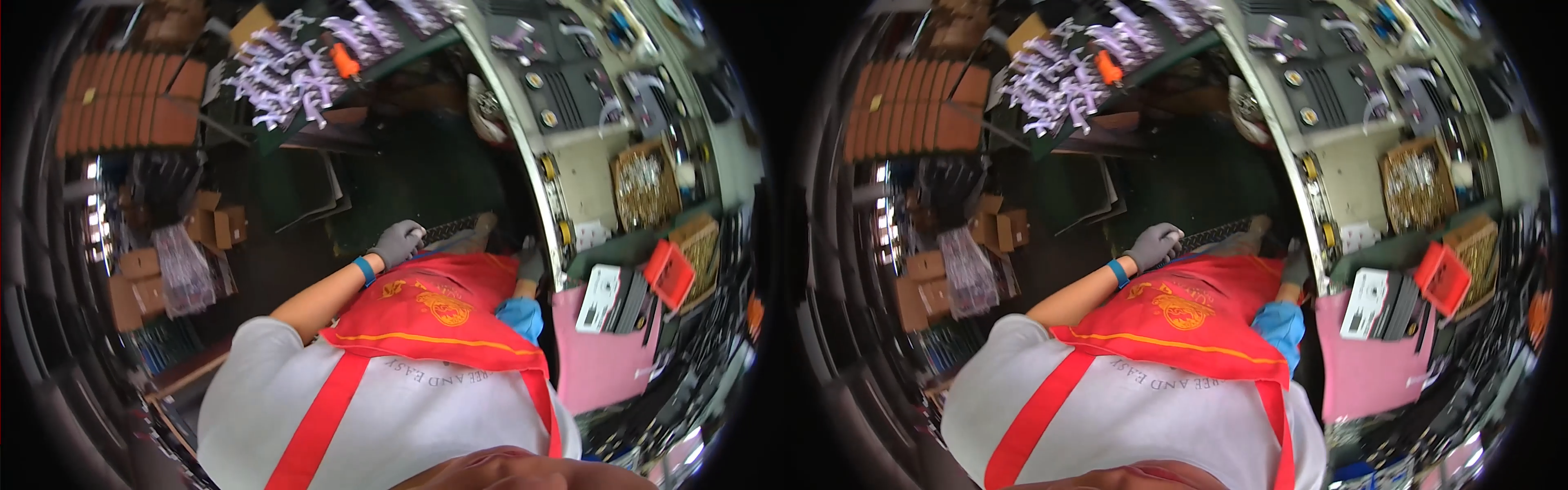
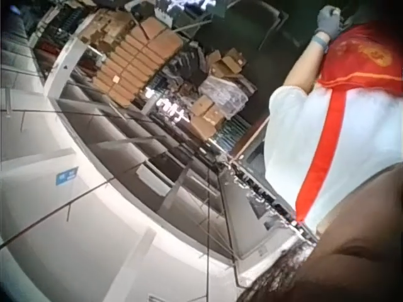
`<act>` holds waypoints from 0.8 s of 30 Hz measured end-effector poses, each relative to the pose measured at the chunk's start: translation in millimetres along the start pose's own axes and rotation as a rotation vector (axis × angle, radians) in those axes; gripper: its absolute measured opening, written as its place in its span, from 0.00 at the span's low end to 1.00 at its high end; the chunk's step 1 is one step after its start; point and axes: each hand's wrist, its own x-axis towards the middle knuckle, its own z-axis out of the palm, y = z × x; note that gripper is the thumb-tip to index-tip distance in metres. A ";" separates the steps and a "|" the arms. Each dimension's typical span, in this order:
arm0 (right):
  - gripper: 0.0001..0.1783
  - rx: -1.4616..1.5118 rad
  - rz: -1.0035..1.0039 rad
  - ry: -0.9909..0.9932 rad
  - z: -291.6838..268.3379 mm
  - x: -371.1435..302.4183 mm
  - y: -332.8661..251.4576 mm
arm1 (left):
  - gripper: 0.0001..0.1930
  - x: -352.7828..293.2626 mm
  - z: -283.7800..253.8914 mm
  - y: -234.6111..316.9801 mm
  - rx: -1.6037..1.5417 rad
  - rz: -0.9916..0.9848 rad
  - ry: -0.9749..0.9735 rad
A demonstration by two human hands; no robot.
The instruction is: Assembling the front control panel of an arc welding machine and fetching internal connector parts.
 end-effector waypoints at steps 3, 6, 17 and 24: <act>0.14 1.832 0.588 0.143 38.1 -25.9 28.8 | 0.12 12.3 8.3 -5.1 0.245 0.171 -0.072; 0.11 2.695 0.509 0.188 23.9 -34.1 27.5 | 0.12 11.9 11.9 -1.0 0.267 0.145 -0.085; 0.18 2.086 0.828 0.232 38.9 -17.3 51.4 | 0.13 26.4 18.4 20.6 0.441 0.231 -0.067; 0.17 1.739 0.353 -0.129 -190.8 26.5 -120.8 | 0.17 20.6 36.9 73.7 0.401 0.453 -0.613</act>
